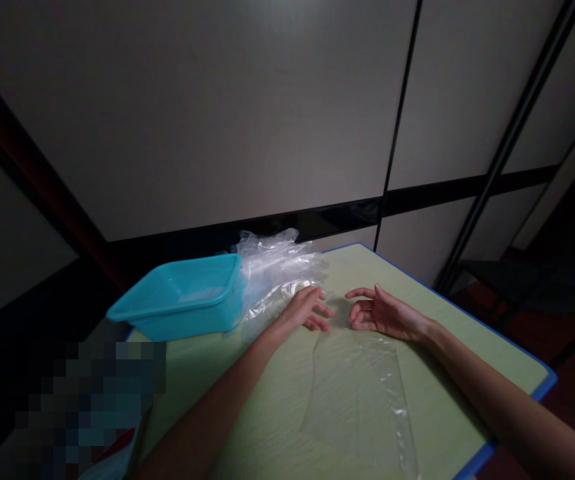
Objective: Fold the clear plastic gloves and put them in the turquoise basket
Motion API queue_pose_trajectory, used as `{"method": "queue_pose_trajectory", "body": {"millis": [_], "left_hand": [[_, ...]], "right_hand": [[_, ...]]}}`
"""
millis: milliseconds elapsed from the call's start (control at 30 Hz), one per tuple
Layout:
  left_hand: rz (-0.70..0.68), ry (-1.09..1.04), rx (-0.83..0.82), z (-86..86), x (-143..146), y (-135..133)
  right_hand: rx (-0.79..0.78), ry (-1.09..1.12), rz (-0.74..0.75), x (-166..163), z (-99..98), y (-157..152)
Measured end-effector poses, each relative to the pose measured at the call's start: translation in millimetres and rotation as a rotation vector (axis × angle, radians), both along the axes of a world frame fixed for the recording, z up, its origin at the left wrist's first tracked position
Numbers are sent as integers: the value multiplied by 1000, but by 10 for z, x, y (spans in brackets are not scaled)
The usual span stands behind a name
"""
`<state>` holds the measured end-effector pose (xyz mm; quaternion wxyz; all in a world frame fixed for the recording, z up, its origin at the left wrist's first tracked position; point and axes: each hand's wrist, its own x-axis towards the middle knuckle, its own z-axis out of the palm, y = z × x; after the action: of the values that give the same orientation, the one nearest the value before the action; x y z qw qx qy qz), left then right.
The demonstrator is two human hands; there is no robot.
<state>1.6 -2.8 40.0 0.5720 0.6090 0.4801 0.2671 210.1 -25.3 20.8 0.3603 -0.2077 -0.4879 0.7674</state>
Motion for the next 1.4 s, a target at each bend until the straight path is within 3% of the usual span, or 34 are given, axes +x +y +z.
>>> {"method": "queue_pose_trajectory", "body": {"millis": [333, 667, 1000, 1233, 1400], "left_hand": [[-57, -69, 12, -39, 10, -14], [-105, -251, -98, -62, 79, -103], [-234, -196, -278, 33, -193, -3], [-184, -299, -208, -21, 7, -87], [-243, -323, -268, -49, 19, -102]], "right_hand": [[18, 83, -263, 55, 51, 64], [-40, 68, -88, -37, 10, 17], [-63, 59, -117, -29, 9, 39], [-51, 43, -116, -32, 14, 33], [-56, 44, -124, -32, 5, 36]]}}
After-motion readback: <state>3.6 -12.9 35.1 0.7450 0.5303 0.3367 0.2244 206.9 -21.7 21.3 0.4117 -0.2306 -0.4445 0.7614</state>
